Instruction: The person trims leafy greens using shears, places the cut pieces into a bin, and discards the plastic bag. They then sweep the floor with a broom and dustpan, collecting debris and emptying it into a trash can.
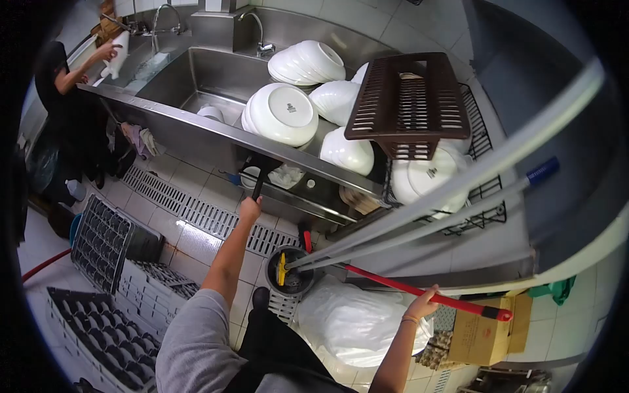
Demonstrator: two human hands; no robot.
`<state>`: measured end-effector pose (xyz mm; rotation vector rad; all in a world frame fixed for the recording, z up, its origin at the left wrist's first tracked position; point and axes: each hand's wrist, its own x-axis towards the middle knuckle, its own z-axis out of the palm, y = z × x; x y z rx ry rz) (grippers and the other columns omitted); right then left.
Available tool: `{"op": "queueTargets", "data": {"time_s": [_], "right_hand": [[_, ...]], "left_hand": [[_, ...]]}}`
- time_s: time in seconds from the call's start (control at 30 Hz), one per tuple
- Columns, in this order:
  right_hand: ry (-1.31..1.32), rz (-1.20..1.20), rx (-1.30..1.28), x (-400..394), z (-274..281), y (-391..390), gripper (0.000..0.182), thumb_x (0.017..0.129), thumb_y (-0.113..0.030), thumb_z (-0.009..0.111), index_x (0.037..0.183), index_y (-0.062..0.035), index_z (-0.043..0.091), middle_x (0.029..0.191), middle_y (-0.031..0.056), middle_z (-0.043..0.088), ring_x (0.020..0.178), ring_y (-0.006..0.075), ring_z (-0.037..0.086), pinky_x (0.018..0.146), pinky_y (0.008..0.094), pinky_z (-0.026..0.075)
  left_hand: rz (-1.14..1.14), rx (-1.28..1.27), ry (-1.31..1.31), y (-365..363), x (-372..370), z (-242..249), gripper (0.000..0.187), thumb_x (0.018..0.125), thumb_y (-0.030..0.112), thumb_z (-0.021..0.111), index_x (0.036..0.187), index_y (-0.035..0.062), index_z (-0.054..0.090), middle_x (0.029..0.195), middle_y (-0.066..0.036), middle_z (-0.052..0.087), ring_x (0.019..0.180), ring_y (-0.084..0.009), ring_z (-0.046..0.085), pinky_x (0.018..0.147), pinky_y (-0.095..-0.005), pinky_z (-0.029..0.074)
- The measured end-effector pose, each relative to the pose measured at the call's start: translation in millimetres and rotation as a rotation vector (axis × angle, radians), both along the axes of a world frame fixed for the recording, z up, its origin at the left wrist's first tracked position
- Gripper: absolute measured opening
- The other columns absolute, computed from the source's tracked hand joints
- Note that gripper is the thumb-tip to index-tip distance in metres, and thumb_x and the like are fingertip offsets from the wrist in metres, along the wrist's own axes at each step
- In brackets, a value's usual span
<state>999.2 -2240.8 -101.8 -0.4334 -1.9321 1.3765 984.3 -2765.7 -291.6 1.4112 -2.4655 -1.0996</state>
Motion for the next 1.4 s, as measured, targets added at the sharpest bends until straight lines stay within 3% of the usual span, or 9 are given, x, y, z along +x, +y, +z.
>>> {"op": "queueTargets", "data": {"time_s": [0.17,0.33,0.47,0.73,0.83,0.97,1.0,1.1,1.4], "right_hand": [[-0.175,0.175,-0.145,73,18,14,0.028,0.087,-0.031,0.054,0.072,-0.0081,0.051,0.065,-0.0011,0.049,0.052,0.0064,0.043,0.044,0.0222,0.034],[-0.223,0.127,-0.173,99,8,30,0.022,0.088,-0.029,0.052,0.083,-0.0080,0.050,0.068,0.0002,0.050,0.053,0.0067,0.046,0.042,0.0189,0.036],[-0.211,0.083,-0.149,95,4,30,0.019,0.088,-0.026,0.051,0.076,-0.0120,0.047,0.066,-0.0028,0.046,0.056,0.0056,0.046,0.042,0.0187,0.037],[-0.155,-0.012,-0.163,83,13,4,0.017,0.089,-0.026,0.051,0.083,-0.0099,0.051,0.071,-0.0018,0.047,0.061,0.0074,0.047,0.043,0.0194,0.040],[-0.195,0.081,-0.173,86,25,-4,0.023,0.085,-0.029,0.056,0.082,-0.0074,0.049,0.073,0.0051,0.051,0.064,0.0166,0.048,0.058,0.0361,0.046],[-0.164,-0.009,-0.184,75,18,-6,0.028,0.086,-0.030,0.051,0.070,-0.0075,0.044,0.067,0.0025,0.045,0.059,0.0143,0.042,0.054,0.0306,0.040],[-0.188,0.021,-0.178,73,21,-8,0.029,0.088,-0.032,0.050,0.072,-0.0071,0.051,0.070,0.0032,0.049,0.062,0.0177,0.044,0.056,0.0351,0.041],[-0.198,-0.104,-0.215,66,14,-9,0.021,0.088,-0.032,0.052,0.086,-0.0102,0.051,0.080,-0.0011,0.052,0.063,0.0091,0.047,0.049,0.0233,0.038],[-0.229,0.037,-0.206,79,22,-12,0.015,0.089,-0.026,0.052,0.085,-0.0118,0.051,0.075,-0.0029,0.047,0.066,0.0061,0.044,0.051,0.0215,0.038]], "left_hand": [[-0.051,-0.039,-0.037,9,-30,51,0.043,0.085,0.041,0.051,0.099,0.0001,0.059,0.095,-0.018,0.062,0.093,-0.0344,0.059,0.078,-0.0422,0.048],[0.076,-0.018,0.011,47,-50,2,0.042,0.085,0.042,0.051,0.093,0.0006,0.055,0.091,-0.018,0.063,0.089,-0.0347,0.060,0.074,-0.0429,0.049],[0.132,-0.029,0.048,54,-49,-68,0.043,0.084,0.043,0.051,0.088,0.0006,0.053,0.082,-0.022,0.062,0.080,-0.0391,0.060,0.069,-0.0469,0.048],[0.050,-0.106,0.105,21,-15,-143,0.043,0.085,0.045,0.048,0.088,0.0017,0.051,0.078,-0.024,0.060,0.075,-0.0425,0.058,0.065,-0.0501,0.046],[0.025,-0.110,0.143,2,-30,-149,0.042,0.085,0.044,0.048,0.088,0.0022,0.049,0.077,-0.024,0.060,0.076,-0.0426,0.058,0.065,-0.0508,0.045],[0.006,-0.158,0.227,-12,-64,-156,0.040,0.085,0.042,0.051,0.083,0.0024,0.048,0.072,-0.025,0.059,0.070,-0.0438,0.057,0.060,-0.0509,0.044],[0.008,-0.185,0.295,-8,-64,-157,0.040,0.084,0.042,0.052,0.082,0.0024,0.048,0.070,-0.024,0.058,0.068,-0.0442,0.056,0.058,-0.0508,0.044],[-0.014,-0.136,0.355,8,-40,-142,0.040,0.084,0.041,0.053,0.079,0.0020,0.048,0.067,-0.024,0.057,0.064,-0.0445,0.056,0.055,-0.0501,0.043],[0.054,0.090,0.399,117,125,-114,0.031,0.078,0.029,0.064,0.080,0.0017,0.051,0.064,-0.022,0.055,0.066,-0.0448,0.054,0.054,-0.0460,0.043]]}}
